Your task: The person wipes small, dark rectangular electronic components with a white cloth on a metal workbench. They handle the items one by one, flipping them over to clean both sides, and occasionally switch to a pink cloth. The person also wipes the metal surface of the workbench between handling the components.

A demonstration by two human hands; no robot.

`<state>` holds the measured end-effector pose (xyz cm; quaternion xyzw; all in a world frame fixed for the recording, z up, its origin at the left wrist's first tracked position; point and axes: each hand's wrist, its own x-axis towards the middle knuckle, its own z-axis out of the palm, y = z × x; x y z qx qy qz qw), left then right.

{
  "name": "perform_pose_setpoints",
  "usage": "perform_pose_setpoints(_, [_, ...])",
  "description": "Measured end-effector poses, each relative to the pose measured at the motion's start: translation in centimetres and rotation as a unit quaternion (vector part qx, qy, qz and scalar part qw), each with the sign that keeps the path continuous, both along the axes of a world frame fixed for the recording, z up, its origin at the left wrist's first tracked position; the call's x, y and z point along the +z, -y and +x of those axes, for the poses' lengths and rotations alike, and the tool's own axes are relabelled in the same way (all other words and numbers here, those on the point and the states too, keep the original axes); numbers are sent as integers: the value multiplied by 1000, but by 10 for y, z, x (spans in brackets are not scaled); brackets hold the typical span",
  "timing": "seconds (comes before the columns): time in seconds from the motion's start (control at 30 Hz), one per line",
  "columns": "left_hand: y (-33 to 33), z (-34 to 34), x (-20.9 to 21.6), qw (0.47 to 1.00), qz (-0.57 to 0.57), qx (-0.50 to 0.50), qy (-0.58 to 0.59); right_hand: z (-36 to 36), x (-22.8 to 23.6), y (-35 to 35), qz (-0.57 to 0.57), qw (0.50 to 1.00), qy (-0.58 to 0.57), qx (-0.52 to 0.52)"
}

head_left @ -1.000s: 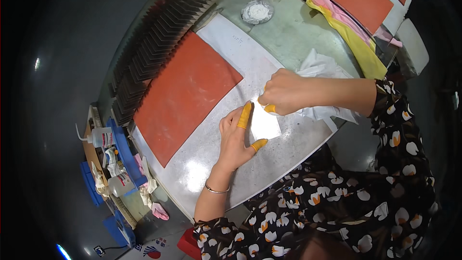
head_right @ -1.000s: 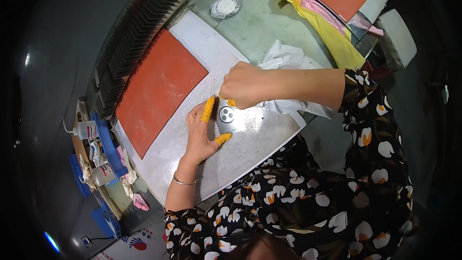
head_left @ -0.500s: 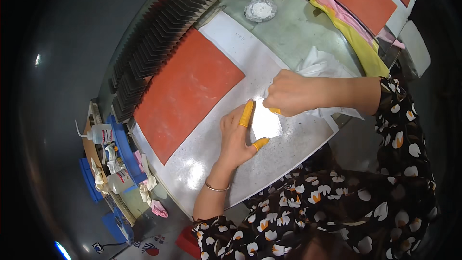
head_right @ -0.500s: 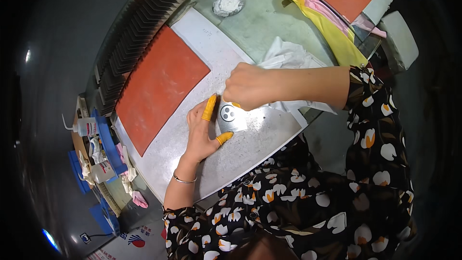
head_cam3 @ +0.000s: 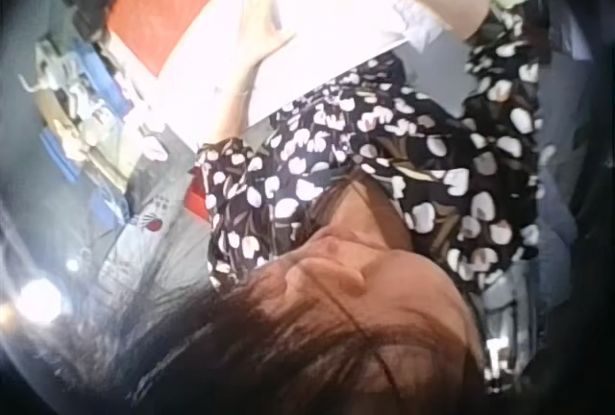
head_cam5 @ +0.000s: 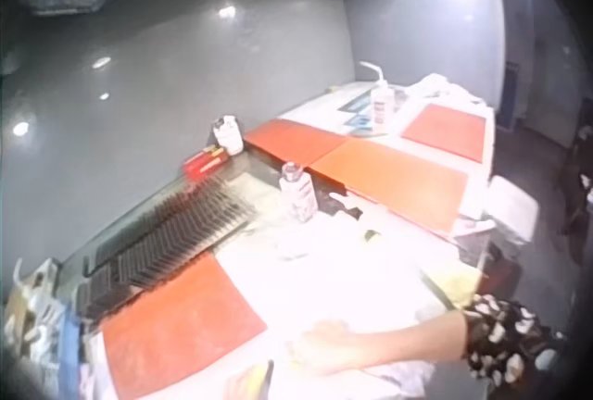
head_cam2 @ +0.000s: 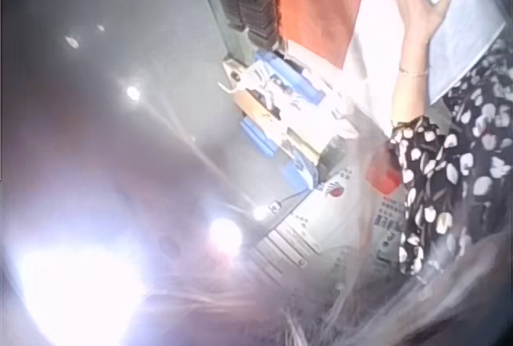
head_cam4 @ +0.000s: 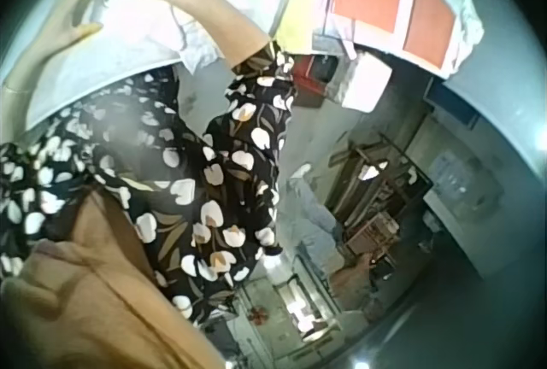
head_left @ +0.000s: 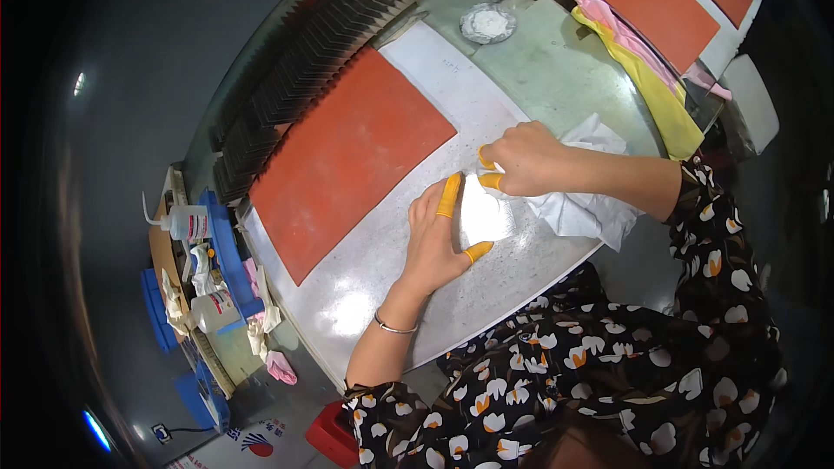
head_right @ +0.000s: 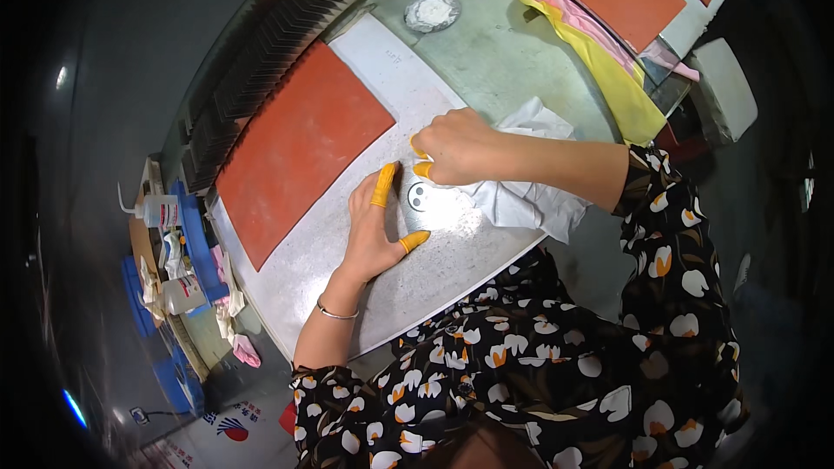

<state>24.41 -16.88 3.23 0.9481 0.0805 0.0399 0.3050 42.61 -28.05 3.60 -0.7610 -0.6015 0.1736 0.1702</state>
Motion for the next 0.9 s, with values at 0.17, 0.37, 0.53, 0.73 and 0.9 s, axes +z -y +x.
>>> perform_pose_setpoints(0.17, [-3,-4,-5,1000,7,3,-1,-17,-4,13,13,1000,10,9])
perform_pose_setpoints(0.37, [-5,-2,-2,1000,-23,-18,-12,-33,8,40,-48,998,-13,40])
perform_pose_setpoints(0.53, [-2,3,9,1000,9,-13,-16,-39,3,63,-53,997,0,57])
perform_pose_setpoints(0.73, [9,13,9,996,84,-27,-25,-20,12,100,22,997,-5,-79])
perform_pose_setpoints(0.9, [20,4,10,995,96,20,-3,-14,-19,115,217,952,-114,-183])
